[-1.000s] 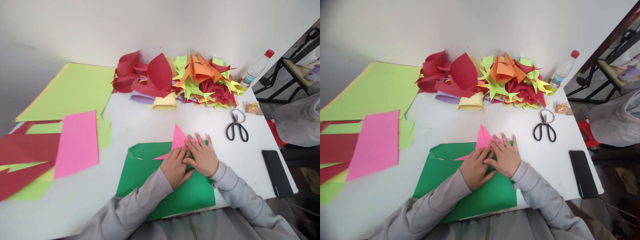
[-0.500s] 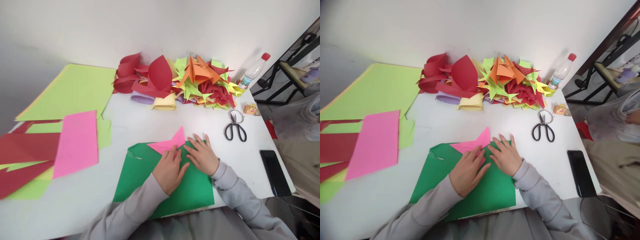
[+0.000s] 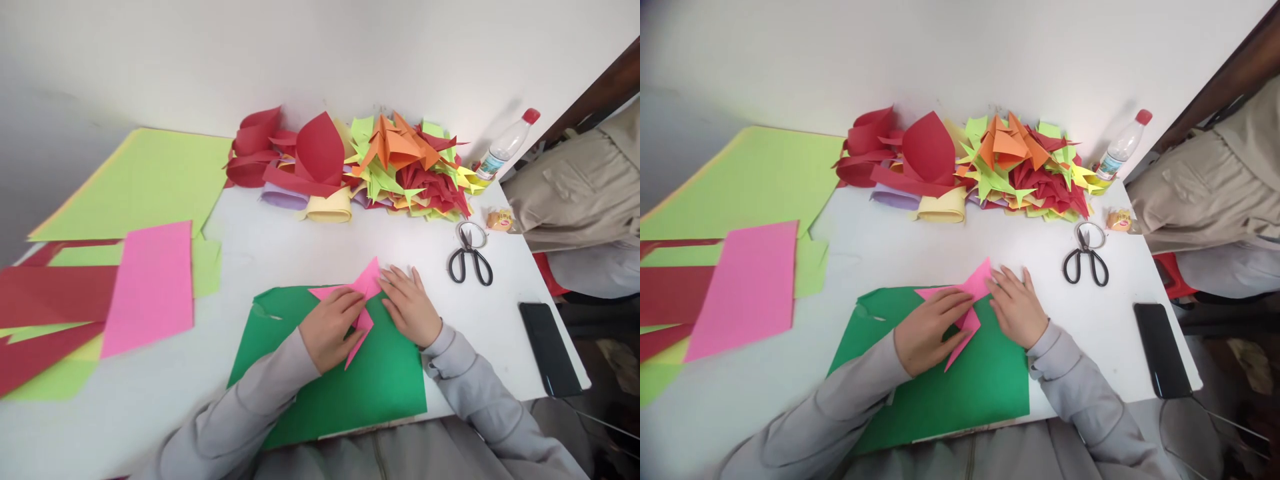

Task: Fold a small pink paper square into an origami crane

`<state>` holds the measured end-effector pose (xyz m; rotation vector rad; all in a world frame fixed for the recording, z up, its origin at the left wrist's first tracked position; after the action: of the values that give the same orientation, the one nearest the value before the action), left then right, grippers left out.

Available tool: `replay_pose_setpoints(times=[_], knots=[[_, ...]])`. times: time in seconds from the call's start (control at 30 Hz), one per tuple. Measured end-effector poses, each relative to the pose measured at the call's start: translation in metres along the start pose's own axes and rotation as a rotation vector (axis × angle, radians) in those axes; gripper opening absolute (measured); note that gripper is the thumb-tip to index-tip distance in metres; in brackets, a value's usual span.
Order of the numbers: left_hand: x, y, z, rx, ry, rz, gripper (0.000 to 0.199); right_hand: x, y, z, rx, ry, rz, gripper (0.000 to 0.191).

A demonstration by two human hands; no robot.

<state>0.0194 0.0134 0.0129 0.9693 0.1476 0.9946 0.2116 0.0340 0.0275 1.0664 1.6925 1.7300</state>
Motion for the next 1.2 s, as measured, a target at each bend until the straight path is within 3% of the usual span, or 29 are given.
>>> replay_pose_setpoints(times=[0.13, 0.3, 0.47, 0.6, 0.7, 0.9, 1.1, 1.2], knots=[[0.008, 0.012, -0.017, -0.117, -0.171, -0.194, 0.033, 0.006, 0.006, 0.005, -0.040, -0.005, 0.022, 0.038], [0.017, 0.022, -0.031, -0.074, -0.213, -0.356, 0.035, 0.016, 0.001, 0.003, -0.105, 0.023, -0.097, 0.038], [0.019, 0.012, -0.019, 0.065, -0.182, -0.240, 0.017, 0.015, -0.004, 0.004, -0.106, 0.001, -0.167, 0.038], [0.020, 0.004, -0.008, 0.148, -0.218, -0.012, 0.018, 0.017, 0.001, 0.004, -0.123, 0.020, -0.190, 0.041], [0.021, 0.002, -0.013, 0.070, -0.184, 0.138, 0.022, 0.020, 0.004, 0.003, -0.117, 0.028, -0.211, 0.043], [0.021, 0.002, -0.027, -0.095, -0.121, 0.095, 0.023, 0.020, 0.003, 0.006, -0.054, 0.043, -0.147, 0.036], [0.017, 0.002, -0.025, -0.069, -0.153, 0.124, 0.022, 0.017, 0.002, 0.007, 0.038, 0.161, 0.035, 0.023], [0.015, 0.002, -0.022, -0.023, -0.174, 0.105, 0.021, 0.012, 0.002, 0.009, 0.047, 0.227, 0.054, 0.026]])
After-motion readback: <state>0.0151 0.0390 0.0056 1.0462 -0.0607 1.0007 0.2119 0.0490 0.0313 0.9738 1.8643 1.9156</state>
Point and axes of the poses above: each hand's wrist, its own x-axis towards the middle knuckle, its own y-axis out of the back of the hand, z = x × y, the point moved 2 cm from there along x, towards the middle knuckle, and after that the axes turned 12 degrees about -x, right-handed, at the moved point
